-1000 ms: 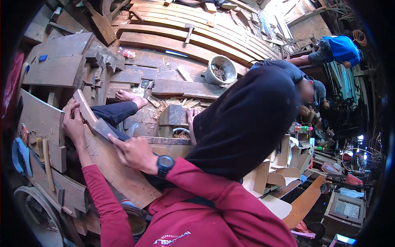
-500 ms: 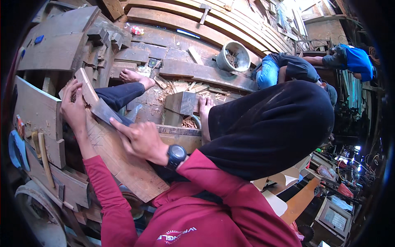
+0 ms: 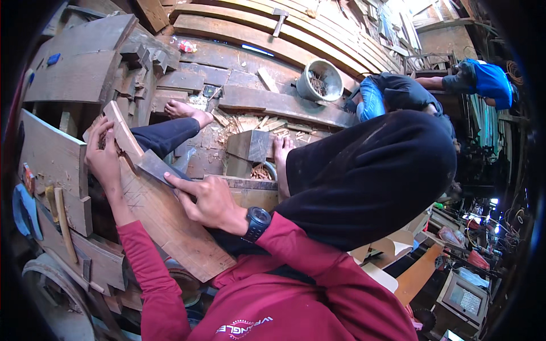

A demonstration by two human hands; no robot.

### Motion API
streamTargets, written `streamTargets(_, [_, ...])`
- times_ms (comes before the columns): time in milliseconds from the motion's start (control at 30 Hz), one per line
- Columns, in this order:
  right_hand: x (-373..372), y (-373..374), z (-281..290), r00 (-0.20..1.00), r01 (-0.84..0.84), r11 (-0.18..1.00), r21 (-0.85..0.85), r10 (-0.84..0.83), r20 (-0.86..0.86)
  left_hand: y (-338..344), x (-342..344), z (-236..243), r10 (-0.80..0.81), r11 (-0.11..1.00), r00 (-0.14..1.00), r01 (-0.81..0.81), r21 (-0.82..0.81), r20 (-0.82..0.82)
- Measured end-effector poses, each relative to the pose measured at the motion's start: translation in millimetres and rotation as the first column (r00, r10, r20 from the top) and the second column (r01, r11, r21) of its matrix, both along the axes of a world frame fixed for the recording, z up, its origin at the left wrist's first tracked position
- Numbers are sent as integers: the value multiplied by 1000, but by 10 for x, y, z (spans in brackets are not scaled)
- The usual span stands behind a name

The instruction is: Carving a design into a piece of wood using a chisel and a hammer.

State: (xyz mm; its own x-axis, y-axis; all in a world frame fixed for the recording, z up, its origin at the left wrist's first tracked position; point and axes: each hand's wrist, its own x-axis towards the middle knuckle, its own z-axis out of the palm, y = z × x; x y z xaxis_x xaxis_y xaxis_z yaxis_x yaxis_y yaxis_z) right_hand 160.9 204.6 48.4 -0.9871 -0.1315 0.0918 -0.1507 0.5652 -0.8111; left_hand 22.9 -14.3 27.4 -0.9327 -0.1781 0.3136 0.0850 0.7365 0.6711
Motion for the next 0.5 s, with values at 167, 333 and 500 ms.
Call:
streamTargets(167, [-52, -50, 25, 1000, 29, 1000, -9, -29, -5, -55, -73, 24, -60, 998, 996, 61, 0, -64])
streamTargets(333, [10, 114, 48, 998, -5, 993, -116, 12, 63, -6, 22, -31, -48, 999, 998, 48, 2, -51])
streamTargets(500, [-98, -2, 64, 997, 56, 996, -75, -52, 53, -28, -48, -7, -36, 995, 999, 39, 91, -30])
